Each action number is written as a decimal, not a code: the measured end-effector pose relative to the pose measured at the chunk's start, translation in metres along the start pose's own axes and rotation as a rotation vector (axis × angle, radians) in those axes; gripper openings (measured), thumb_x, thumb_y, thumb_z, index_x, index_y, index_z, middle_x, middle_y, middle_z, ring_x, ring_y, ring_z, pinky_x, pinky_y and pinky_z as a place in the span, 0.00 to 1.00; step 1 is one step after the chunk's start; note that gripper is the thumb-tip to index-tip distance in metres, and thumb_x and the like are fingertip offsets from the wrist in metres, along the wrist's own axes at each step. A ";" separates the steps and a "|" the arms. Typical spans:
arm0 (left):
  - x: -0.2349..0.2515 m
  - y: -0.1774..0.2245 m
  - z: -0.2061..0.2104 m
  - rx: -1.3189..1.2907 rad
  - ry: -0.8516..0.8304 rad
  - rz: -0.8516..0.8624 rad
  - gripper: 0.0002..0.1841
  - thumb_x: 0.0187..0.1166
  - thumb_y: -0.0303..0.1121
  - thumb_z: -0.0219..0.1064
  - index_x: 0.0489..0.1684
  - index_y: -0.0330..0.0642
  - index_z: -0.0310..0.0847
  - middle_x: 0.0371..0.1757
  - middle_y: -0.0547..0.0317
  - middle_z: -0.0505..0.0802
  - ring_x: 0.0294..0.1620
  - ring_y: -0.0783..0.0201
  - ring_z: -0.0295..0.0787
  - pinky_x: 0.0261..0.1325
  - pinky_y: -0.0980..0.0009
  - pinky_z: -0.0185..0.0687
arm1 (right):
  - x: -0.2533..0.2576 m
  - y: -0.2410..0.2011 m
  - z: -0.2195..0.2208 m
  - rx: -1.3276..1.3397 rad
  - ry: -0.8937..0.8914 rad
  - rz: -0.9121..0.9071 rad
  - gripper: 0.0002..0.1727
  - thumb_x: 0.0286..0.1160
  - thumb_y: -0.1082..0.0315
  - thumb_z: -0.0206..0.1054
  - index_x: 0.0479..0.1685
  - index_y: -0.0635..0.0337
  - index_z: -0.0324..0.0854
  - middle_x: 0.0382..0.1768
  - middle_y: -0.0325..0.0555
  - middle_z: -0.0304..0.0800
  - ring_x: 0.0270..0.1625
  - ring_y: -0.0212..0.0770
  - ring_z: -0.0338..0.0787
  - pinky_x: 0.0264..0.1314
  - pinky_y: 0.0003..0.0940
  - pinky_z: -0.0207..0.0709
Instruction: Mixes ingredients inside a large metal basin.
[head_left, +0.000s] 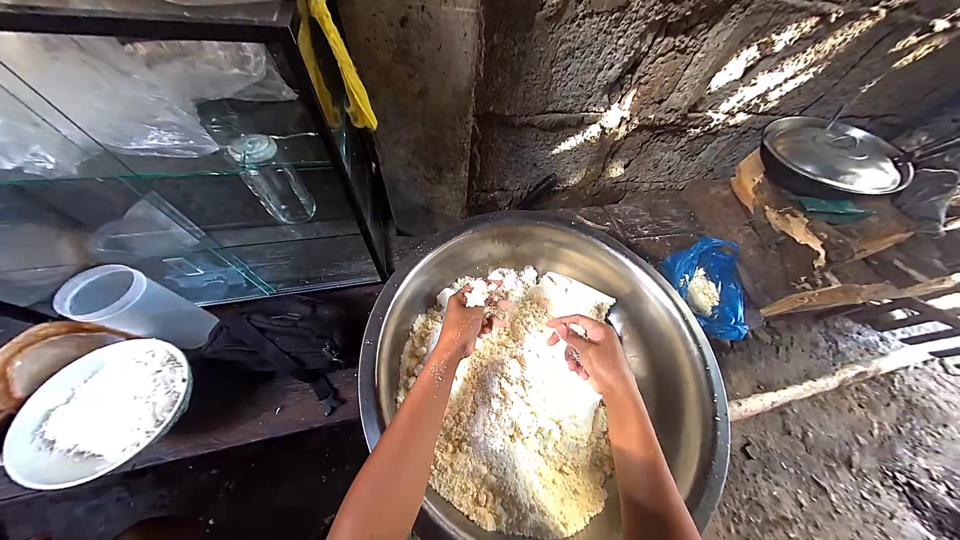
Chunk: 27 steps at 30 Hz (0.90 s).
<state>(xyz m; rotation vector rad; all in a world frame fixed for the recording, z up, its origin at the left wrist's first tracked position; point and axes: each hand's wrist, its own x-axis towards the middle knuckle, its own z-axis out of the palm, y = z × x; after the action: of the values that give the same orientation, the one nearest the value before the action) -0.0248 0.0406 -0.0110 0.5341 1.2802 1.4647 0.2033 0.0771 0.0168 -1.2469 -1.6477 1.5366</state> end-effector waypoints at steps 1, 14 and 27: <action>0.002 -0.001 -0.001 -0.010 0.018 -0.010 0.13 0.92 0.27 0.53 0.66 0.33 0.78 0.29 0.48 0.91 0.16 0.68 0.81 0.19 0.77 0.75 | 0.000 0.000 0.001 -0.014 0.023 0.008 0.13 0.90 0.66 0.57 0.56 0.63 0.86 0.27 0.41 0.90 0.11 0.27 0.74 0.10 0.21 0.66; 0.001 0.002 -0.002 0.120 0.012 -0.063 0.13 0.93 0.30 0.51 0.65 0.36 0.77 0.52 0.54 0.89 0.36 0.67 0.84 0.39 0.71 0.81 | 0.012 0.025 0.030 -0.922 -0.058 -0.034 0.12 0.71 0.56 0.75 0.47 0.50 0.94 0.51 0.46 0.92 0.65 0.53 0.83 0.74 0.60 0.65; -0.004 0.001 0.001 0.229 -0.074 -0.068 0.37 0.94 0.55 0.34 0.46 0.35 0.87 0.24 0.56 0.92 0.15 0.71 0.77 0.20 0.77 0.69 | 0.012 0.024 0.020 -0.850 -0.078 -0.100 0.11 0.82 0.62 0.66 0.53 0.55 0.90 0.54 0.50 0.89 0.63 0.51 0.85 0.73 0.58 0.69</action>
<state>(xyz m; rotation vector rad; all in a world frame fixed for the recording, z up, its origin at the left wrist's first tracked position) -0.0227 0.0380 -0.0087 0.6823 1.4018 1.2388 0.1870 0.0771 -0.0119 -1.4652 -2.4948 0.8197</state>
